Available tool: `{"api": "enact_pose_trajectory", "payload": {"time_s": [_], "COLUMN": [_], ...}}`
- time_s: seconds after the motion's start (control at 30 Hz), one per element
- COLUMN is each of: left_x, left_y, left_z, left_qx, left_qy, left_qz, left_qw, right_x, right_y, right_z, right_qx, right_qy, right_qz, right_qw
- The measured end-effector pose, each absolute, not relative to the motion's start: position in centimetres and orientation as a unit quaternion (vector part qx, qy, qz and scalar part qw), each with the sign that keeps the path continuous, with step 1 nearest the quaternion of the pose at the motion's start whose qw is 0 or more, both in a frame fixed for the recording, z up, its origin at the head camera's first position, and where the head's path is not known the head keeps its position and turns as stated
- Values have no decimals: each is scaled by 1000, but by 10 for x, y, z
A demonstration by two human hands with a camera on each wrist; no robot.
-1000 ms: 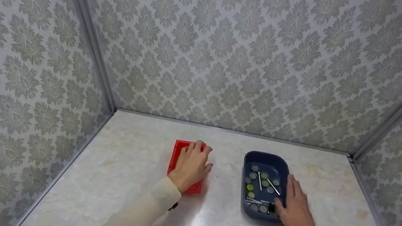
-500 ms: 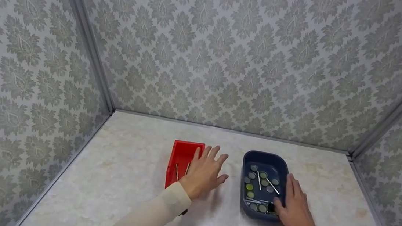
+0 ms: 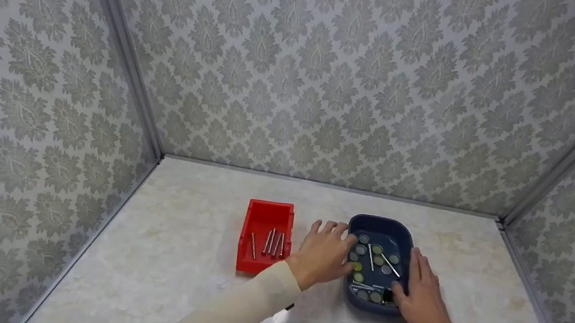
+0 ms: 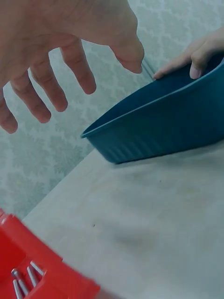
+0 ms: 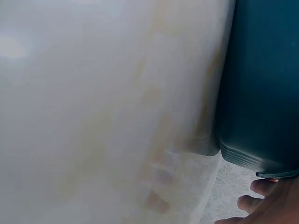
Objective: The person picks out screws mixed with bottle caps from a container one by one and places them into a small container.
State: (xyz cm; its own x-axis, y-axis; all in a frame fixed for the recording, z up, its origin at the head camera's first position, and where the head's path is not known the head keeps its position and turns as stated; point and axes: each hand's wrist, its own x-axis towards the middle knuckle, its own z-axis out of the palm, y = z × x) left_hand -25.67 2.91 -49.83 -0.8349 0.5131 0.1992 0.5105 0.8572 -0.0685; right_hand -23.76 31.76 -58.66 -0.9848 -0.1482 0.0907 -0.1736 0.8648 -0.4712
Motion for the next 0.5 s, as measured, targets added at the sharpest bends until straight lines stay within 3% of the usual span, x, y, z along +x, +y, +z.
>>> {"api": "enact_pose_trajectory", "payload": {"time_s": [0.5], "left_x": [-257], "left_y": [80], "left_z": [-496], "left_qx": [-316], "left_qy": [-945], "left_qz": [62], "left_qw": [62], "right_x": [-241], "right_y": [317], "right_z": [-586], "right_qx": [95], "right_qy": [-967], "right_qz": [233], "right_qw": [32]}}
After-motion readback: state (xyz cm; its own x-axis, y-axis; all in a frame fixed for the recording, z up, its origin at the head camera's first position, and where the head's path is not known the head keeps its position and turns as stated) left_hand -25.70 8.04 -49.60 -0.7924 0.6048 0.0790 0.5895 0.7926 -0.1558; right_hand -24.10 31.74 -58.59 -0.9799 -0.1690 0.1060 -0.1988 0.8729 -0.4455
